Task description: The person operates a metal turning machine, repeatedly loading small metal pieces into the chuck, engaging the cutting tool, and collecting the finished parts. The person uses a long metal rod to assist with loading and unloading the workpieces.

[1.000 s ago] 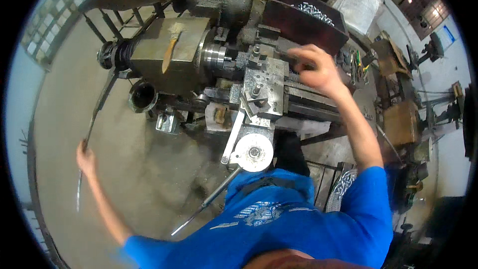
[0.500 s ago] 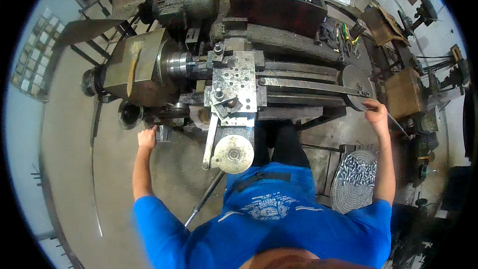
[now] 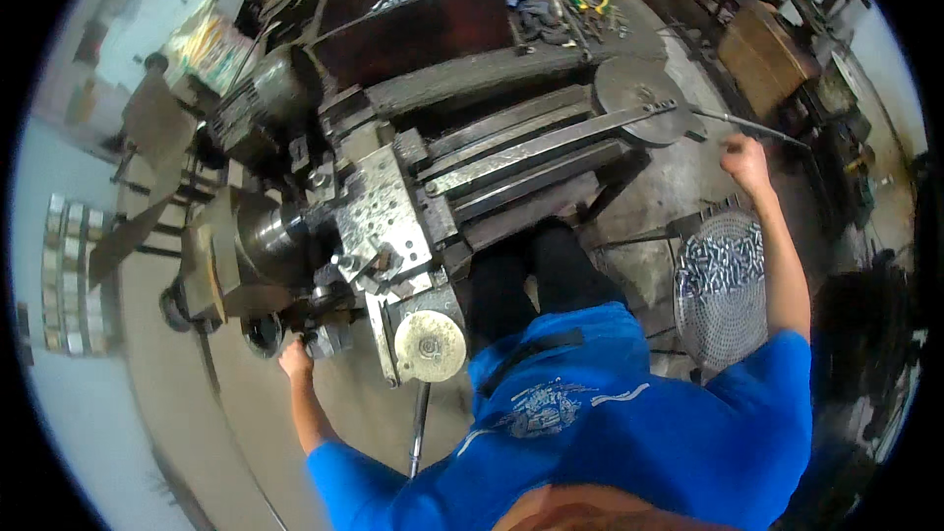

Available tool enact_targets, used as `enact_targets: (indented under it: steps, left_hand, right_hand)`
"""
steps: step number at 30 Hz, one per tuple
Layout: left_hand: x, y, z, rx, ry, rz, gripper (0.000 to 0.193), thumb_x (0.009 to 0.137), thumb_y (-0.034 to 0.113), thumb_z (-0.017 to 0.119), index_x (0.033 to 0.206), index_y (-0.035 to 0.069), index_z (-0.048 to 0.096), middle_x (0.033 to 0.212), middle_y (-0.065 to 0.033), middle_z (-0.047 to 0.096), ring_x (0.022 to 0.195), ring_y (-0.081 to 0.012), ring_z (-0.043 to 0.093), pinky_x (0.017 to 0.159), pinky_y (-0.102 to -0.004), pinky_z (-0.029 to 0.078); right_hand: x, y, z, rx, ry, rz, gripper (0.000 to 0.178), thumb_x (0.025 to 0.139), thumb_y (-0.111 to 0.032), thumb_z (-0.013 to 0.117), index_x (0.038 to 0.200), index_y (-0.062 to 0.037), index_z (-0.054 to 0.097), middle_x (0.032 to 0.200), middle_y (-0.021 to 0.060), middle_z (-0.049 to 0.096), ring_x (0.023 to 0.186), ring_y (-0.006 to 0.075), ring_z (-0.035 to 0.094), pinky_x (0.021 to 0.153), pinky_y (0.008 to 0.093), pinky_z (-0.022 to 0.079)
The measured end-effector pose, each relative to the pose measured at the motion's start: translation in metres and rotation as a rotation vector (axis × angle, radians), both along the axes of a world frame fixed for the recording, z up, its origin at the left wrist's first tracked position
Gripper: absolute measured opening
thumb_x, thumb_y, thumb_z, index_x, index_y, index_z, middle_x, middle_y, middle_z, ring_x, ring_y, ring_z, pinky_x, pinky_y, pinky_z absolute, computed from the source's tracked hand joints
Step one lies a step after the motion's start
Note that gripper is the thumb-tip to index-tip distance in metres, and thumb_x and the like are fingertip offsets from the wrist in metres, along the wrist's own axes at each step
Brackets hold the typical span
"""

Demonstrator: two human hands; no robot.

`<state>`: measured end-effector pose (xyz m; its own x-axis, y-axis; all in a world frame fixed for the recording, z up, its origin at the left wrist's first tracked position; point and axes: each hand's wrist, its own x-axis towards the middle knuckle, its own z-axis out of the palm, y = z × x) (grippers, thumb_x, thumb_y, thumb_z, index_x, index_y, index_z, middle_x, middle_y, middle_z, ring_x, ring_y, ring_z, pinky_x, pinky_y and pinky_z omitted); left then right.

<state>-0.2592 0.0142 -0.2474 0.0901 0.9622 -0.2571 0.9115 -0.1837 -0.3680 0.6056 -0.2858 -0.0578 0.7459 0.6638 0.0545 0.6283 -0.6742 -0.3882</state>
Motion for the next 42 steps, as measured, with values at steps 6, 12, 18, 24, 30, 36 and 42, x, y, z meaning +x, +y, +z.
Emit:
enact_targets:
  steps: [6,12,18,24,30,36,42]
  left_hand:
    - [0.018,-0.024,0.009,0.158,-0.204,0.089,0.032,0.078,0.019,0.062,0.11,0.015,0.057,0.093,-0.012,0.065,0.086,-0.033,0.062,0.071,-0.0438,0.048]
    - [0.008,-0.076,0.031,0.075,-0.496,0.249,0.038,0.075,0.015,0.065,0.113,0.012,0.058,0.084,-0.0128,0.066,0.085,-0.0309,0.062,0.072,-0.0427,0.048]
    - [0.076,-0.176,0.119,-0.281,-0.61,0.298,0.036,0.077,0.016,0.064,0.112,0.007,0.06,0.087,-0.0124,0.067,0.08,-0.0263,0.064,0.073,-0.0359,0.05]
    - [0.164,-0.249,0.187,-0.577,-1.159,0.463,0.038,0.082,0.02,0.063,0.116,0.005,0.056,0.097,-0.0117,0.065,0.092,-0.0181,0.061,0.08,-0.0315,0.048]
    - [0.179,-0.252,0.174,-0.627,-0.908,0.248,0.034,0.08,0.024,0.066,0.106,0.004,0.059,0.088,-0.0094,0.066,0.084,-0.0191,0.061,0.076,-0.034,0.047]
    - [0.181,-0.254,0.148,-0.618,-1.102,0.272,0.033,0.081,0.023,0.065,0.109,0.005,0.061,0.088,-0.0116,0.067,0.083,-0.0187,0.062,0.076,-0.0318,0.047]
    - [0.184,-0.256,0.147,-0.544,-1.068,0.32,0.033,0.08,0.021,0.064,0.109,0.004,0.061,0.085,-0.0117,0.067,0.08,-0.0181,0.062,0.074,-0.0313,0.048]
  right_hand:
    - [0.062,-0.018,-0.016,-0.294,-0.346,-0.076,0.065,0.059,-0.013,0.061,0.123,-0.0121,0.052,0.13,0.012,0.049,0.113,0.0293,0.051,0.093,0.0392,0.042]
    - [0.138,-0.022,-0.052,-0.447,-0.335,-0.138,0.069,0.065,-0.013,0.06,0.131,-0.0144,0.043,0.137,0.0067,0.043,0.121,0.0276,0.045,0.099,0.0375,0.038]
    - [0.176,-0.019,-0.057,-0.556,-0.219,-0.214,0.054,0.075,-0.02,0.052,0.127,-0.0099,0.047,0.127,0.0163,0.05,0.118,0.0304,0.048,0.096,0.0408,0.04]
    - [0.174,-0.028,-0.056,-0.62,-0.198,-0.285,0.038,0.075,-0.021,0.052,0.109,-0.0043,0.056,0.112,0.0189,0.059,0.105,0.0351,0.056,0.089,0.0435,0.044]
    - [0.145,-0.081,-0.074,-0.584,-0.228,-0.242,0.033,0.074,-0.022,0.052,0.101,-0.0033,0.06,0.103,0.0208,0.062,0.098,0.0366,0.059,0.083,0.0443,0.047]
    - [0.07,-0.124,-0.095,-0.391,-0.32,-0.287,0.035,0.072,-0.032,0.057,0.096,-0.0068,0.061,0.094,0.0182,0.064,0.089,0.0368,0.061,0.077,0.0457,0.048]
    - [0.004,-0.136,-0.09,-0.29,-0.294,-0.293,0.038,0.065,-0.03,0.057,0.096,-0.0083,0.062,0.091,0.02,0.064,0.086,0.0387,0.061,0.076,0.0471,0.047]
